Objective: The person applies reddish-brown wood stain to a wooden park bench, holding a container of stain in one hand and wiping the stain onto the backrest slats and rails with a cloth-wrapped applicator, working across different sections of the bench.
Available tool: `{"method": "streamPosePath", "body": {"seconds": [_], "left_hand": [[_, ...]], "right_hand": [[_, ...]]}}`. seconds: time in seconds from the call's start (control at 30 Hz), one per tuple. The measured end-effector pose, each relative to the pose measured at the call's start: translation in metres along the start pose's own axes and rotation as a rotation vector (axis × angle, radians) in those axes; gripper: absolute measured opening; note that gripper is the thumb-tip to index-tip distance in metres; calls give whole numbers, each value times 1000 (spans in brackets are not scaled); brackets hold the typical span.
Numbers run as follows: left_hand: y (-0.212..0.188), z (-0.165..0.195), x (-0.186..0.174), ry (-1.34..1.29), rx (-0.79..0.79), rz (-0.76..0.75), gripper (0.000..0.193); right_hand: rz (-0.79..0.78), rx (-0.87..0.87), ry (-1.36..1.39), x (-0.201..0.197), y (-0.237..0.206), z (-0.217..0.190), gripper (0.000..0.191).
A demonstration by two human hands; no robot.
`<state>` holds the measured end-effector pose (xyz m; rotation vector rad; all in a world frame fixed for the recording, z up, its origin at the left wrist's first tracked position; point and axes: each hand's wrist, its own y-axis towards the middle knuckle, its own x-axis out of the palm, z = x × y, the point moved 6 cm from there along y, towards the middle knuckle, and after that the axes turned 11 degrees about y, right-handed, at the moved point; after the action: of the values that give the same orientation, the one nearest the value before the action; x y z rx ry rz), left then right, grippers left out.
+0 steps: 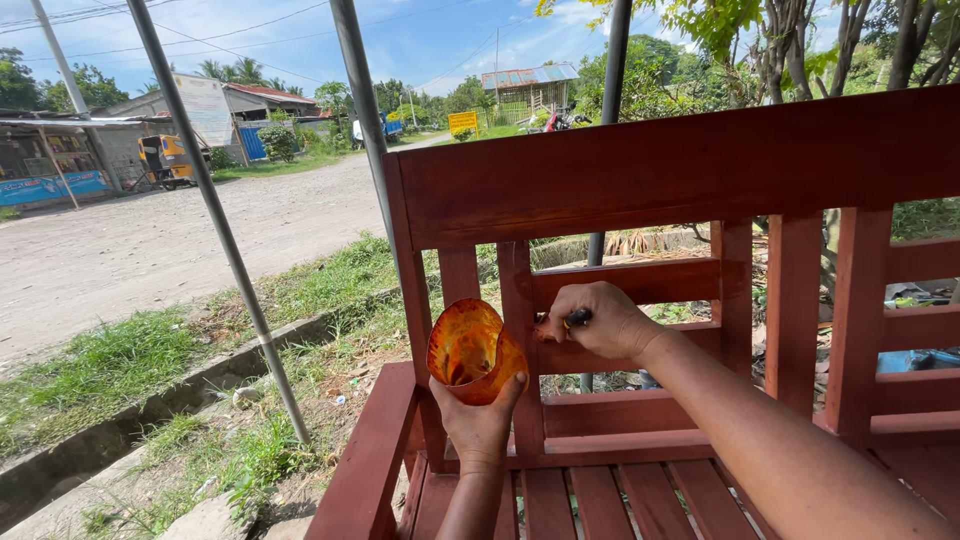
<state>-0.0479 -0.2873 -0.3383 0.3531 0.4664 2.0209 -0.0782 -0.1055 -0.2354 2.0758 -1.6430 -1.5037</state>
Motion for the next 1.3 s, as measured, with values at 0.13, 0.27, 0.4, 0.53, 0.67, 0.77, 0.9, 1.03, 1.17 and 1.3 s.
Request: {"method": "streamPosePath", "body": {"seconds": [0.13, 0.27, 0.4, 0.53, 0.67, 0.77, 0.9, 1.03, 1.17, 1.3], "left_hand": [[-4, -2, 7, -4, -10, -21, 101], [-9, -3, 16, 10, -2, -25, 106], [-11, -5, 24, 75, -78, -36, 109], [-8, -1, 19, 63, -22, -26, 108], [-6, -3, 9, 83, -33, -12, 107], [-6, -1, 9, 51, -5, 19, 105], [-10, 1, 19, 8, 18, 2, 107], [-16, 0, 25, -20, 27, -10, 110], [-17, -7, 23, 40, -46, -23, 109], [-19, -8, 21, 58, -40, -26, 118]], "right_hand": [[83, 90, -71, -21, -18, 25, 13], [139, 348, -221, -74, -54, 64, 10], [252, 443, -288, -131, -95, 79, 8], [300, 393, -364, -114, -93, 69, 6], [263, 147, -195, -38, -53, 31, 11], [235, -75, -152, 19, -32, -1, 15], [278, 49, -230, 16, -41, 9, 14], [343, 189, -357, -45, -81, 39, 17], [484, 326, -379, -120, -124, 61, 11], [626, 265, -392, -100, -116, 59, 11]]}}
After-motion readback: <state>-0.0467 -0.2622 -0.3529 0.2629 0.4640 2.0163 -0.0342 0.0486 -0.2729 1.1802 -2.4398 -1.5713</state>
